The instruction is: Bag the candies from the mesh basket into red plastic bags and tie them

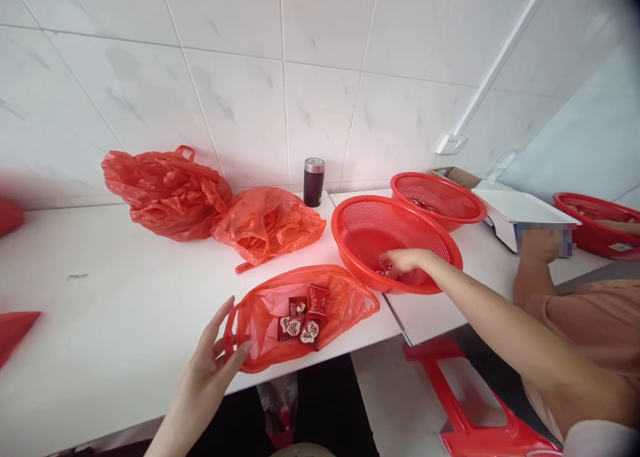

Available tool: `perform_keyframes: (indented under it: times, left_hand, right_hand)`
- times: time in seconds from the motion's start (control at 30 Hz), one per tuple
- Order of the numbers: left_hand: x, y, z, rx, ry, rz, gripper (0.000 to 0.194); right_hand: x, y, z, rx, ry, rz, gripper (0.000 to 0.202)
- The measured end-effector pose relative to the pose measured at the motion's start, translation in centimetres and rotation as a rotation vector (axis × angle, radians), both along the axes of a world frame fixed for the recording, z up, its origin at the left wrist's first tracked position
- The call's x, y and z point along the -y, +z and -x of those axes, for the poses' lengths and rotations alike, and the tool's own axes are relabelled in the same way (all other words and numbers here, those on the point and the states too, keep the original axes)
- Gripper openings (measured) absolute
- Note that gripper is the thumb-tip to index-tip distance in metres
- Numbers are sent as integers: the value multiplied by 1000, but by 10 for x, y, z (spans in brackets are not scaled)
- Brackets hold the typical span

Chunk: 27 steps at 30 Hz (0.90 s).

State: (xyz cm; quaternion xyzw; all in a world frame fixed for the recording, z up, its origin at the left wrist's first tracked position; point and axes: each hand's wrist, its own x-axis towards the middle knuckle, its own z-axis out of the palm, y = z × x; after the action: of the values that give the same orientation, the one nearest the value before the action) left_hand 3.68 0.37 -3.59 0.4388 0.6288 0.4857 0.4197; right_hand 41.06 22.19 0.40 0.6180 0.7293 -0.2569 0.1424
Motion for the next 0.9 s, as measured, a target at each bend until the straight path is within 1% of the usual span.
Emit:
perform_keyframes:
  times: [0.07,0.13,0.2,0.23,0.3,0.37,0.43,0.47,0.5,0.53,0.6,0.67,0.73,0.77,0.83,0.9]
  left_hand:
    - [2,1,1,-14,28,0,71]
    - [3,1,3,-39,51,-2,73]
    - [3,1,4,-43,73,9,76]
    - [2,0,4,-37,83,22,77]
    - [1,0,2,-13,88,53,76]
    - [1,0,-2,22,67,64,70]
    - [1,0,-5,52,31,55,63]
    - [1,-1,-6,54,15,49,60]
    - [2,-1,-5,51,2,46,58]
    - [3,-2,-4,43,-6,46,56]
    - [6,-4,-2,36,-9,47,55]
    - [7,-7,1,50,-2,55,54]
    - [6,-8,2,67,0,60,52]
    - [5,-8,3,71,0,59,51]
    - [2,-8,3,63,5,55,49]
    - [-2,-7,3,46,11,66,51]
  right_hand:
    - [-2,13,0,-81,-6,-6,26]
    - [3,28,9,-255,-33,-77,29]
    - [17,39,30,-476,-23,-163,34]
    - [27,42,46,-573,11,-203,36]
    - [51,40,81,-653,130,-285,35]
    - [74,35,113,-610,227,-376,36]
    - [88,31,129,-522,291,-510,42]
    - [90,32,128,-488,298,-581,45]
    - [91,33,121,-466,287,-645,45]
    - [90,35,109,-449,253,-692,45]
    - [88,37,76,-391,142,-719,45]
    - [93,28,44,-274,48,-663,44]
    - [110,8,25,-199,17,-619,35]
    - [121,-5,22,-206,21,-651,36]
    - [145,-31,28,-235,35,-805,38]
    - [163,-49,41,-262,35,-916,37]
